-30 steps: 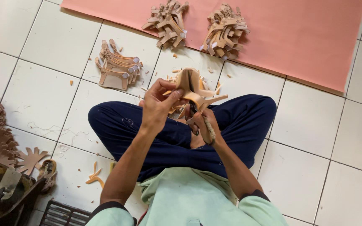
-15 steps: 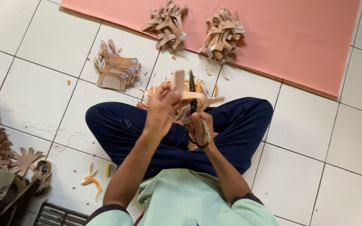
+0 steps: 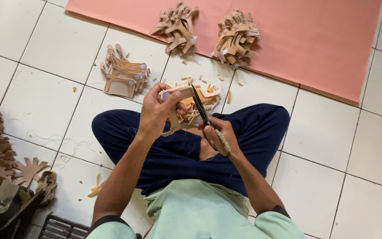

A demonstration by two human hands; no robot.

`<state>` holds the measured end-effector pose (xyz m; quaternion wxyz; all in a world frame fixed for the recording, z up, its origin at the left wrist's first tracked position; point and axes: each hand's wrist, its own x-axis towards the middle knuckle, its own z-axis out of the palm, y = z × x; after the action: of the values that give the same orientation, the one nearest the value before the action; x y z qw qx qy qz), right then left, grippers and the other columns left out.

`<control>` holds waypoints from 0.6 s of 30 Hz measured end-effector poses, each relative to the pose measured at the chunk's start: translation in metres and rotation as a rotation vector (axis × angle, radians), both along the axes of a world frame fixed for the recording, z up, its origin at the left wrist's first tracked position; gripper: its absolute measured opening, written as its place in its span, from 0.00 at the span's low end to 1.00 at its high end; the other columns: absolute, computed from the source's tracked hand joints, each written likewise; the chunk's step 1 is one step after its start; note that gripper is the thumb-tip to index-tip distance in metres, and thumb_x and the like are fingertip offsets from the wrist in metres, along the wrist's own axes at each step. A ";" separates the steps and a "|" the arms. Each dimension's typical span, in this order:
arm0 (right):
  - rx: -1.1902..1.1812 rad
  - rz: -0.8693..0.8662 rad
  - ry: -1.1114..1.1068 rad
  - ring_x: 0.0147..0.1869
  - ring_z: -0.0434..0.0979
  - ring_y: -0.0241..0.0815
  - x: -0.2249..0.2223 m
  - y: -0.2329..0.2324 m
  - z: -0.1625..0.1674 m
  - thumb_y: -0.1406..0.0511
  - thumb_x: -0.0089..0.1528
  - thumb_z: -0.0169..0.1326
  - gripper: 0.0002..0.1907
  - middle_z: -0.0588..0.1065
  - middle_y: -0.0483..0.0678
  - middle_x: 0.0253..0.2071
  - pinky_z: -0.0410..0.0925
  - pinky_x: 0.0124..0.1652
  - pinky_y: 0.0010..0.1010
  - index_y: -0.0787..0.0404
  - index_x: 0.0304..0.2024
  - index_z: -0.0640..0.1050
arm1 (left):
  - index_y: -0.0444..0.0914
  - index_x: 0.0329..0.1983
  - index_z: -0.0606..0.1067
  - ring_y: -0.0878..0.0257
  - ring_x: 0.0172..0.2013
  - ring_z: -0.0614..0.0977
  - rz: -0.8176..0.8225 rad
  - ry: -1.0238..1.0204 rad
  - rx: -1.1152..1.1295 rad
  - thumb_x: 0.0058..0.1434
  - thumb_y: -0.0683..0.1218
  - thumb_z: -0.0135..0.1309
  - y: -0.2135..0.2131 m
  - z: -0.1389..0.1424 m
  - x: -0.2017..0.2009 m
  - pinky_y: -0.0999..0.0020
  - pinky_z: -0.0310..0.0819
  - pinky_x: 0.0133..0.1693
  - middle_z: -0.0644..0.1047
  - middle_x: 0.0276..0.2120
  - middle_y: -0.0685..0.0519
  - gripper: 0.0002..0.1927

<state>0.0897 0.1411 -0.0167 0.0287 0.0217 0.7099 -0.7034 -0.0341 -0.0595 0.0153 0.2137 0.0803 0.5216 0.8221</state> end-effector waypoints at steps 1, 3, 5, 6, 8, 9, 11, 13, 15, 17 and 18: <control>-0.030 -0.001 -0.030 0.16 0.59 0.23 0.001 0.000 -0.003 0.42 0.63 0.54 0.31 0.65 0.37 0.16 0.53 0.17 0.17 0.64 0.39 0.78 | 0.35 0.45 0.67 0.64 0.28 0.83 -0.012 0.007 -0.012 0.69 0.43 0.56 0.000 0.002 0.001 0.76 0.79 0.30 0.81 0.31 0.44 0.11; -0.082 -0.017 -0.053 0.15 0.58 0.24 0.002 0.001 -0.009 0.44 0.64 0.55 0.29 0.65 0.37 0.15 0.52 0.17 0.18 0.65 0.36 0.78 | 0.34 0.45 0.68 0.63 0.31 0.85 -0.021 0.004 0.015 0.69 0.43 0.57 0.000 0.006 0.000 0.75 0.80 0.31 0.80 0.33 0.46 0.11; -0.119 -0.045 -0.034 0.16 0.59 0.23 0.003 0.000 -0.015 0.45 0.67 0.56 0.29 0.65 0.38 0.16 0.53 0.18 0.18 0.66 0.33 0.77 | 0.34 0.46 0.70 0.64 0.32 0.87 -0.018 0.050 -0.075 0.67 0.43 0.58 -0.001 0.011 -0.003 0.75 0.81 0.30 0.81 0.34 0.48 0.11; -0.144 -0.076 -0.027 0.17 0.59 0.23 0.004 0.000 -0.017 0.45 0.67 0.56 0.29 0.65 0.37 0.17 0.53 0.19 0.17 0.66 0.35 0.77 | 0.33 0.47 0.71 0.65 0.31 0.87 -0.009 0.095 -0.179 0.65 0.43 0.58 -0.003 0.015 -0.006 0.75 0.82 0.29 0.82 0.34 0.48 0.12; -0.194 -0.135 -0.010 0.20 0.57 0.21 0.004 0.002 -0.017 0.46 0.67 0.56 0.27 0.63 0.35 0.19 0.52 0.21 0.16 0.66 0.37 0.77 | 0.33 0.50 0.75 0.66 0.31 0.86 -0.020 0.244 -0.377 0.65 0.44 0.60 -0.010 0.025 -0.016 0.76 0.81 0.30 0.83 0.35 0.48 0.13; -0.142 -0.116 -0.041 0.19 0.58 0.22 0.005 0.004 -0.016 0.46 0.66 0.56 0.26 0.64 0.35 0.19 0.53 0.20 0.17 0.65 0.38 0.77 | 0.33 0.51 0.76 0.67 0.31 0.85 -0.035 0.347 -0.469 0.66 0.44 0.61 -0.017 0.030 -0.021 0.77 0.80 0.31 0.84 0.35 0.48 0.14; -0.039 -0.077 -0.107 0.18 0.59 0.24 0.006 0.011 -0.010 0.47 0.64 0.56 0.25 0.65 0.36 0.18 0.54 0.19 0.18 0.64 0.39 0.77 | 0.33 0.53 0.76 0.67 0.30 0.84 -0.075 0.482 -0.629 0.65 0.45 0.63 -0.023 0.040 -0.027 0.77 0.78 0.31 0.84 0.34 0.47 0.17; 0.086 0.048 0.014 0.24 0.63 0.25 0.006 0.014 -0.003 0.47 0.65 0.57 0.25 0.68 0.36 0.24 0.58 0.24 0.19 0.64 0.42 0.78 | 0.33 0.53 0.72 0.68 0.28 0.83 -0.149 0.548 -0.763 0.61 0.47 0.64 -0.030 0.048 -0.029 0.76 0.76 0.27 0.85 0.33 0.48 0.22; 0.193 0.129 0.064 0.26 0.64 0.26 0.005 0.015 0.003 0.47 0.65 0.57 0.25 0.69 0.36 0.25 0.59 0.25 0.20 0.63 0.43 0.80 | 0.32 0.53 0.72 0.68 0.30 0.84 -0.209 0.600 -0.728 0.61 0.47 0.65 -0.031 0.054 -0.028 0.76 0.76 0.30 0.85 0.33 0.47 0.23; 0.276 0.169 0.036 0.25 0.64 0.26 0.006 0.015 0.007 0.45 0.63 0.56 0.25 0.68 0.36 0.21 0.59 0.24 0.22 0.60 0.41 0.81 | 0.32 0.52 0.71 0.68 0.31 0.84 -0.250 0.598 -0.686 0.61 0.48 0.65 -0.031 0.058 -0.025 0.77 0.77 0.31 0.85 0.33 0.46 0.23; 0.266 0.171 0.039 0.24 0.64 0.26 0.006 0.016 0.008 0.45 0.63 0.56 0.26 0.68 0.36 0.21 0.59 0.24 0.21 0.60 0.40 0.81 | 0.32 0.52 0.71 0.69 0.31 0.84 -0.256 0.574 -0.662 0.61 0.49 0.65 -0.030 0.059 -0.024 0.77 0.77 0.31 0.85 0.33 0.46 0.23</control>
<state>0.0953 0.1567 -0.0083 0.0716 -0.0487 0.7964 -0.5985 -0.0583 -0.0893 0.0741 0.1744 0.2962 0.7802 0.5226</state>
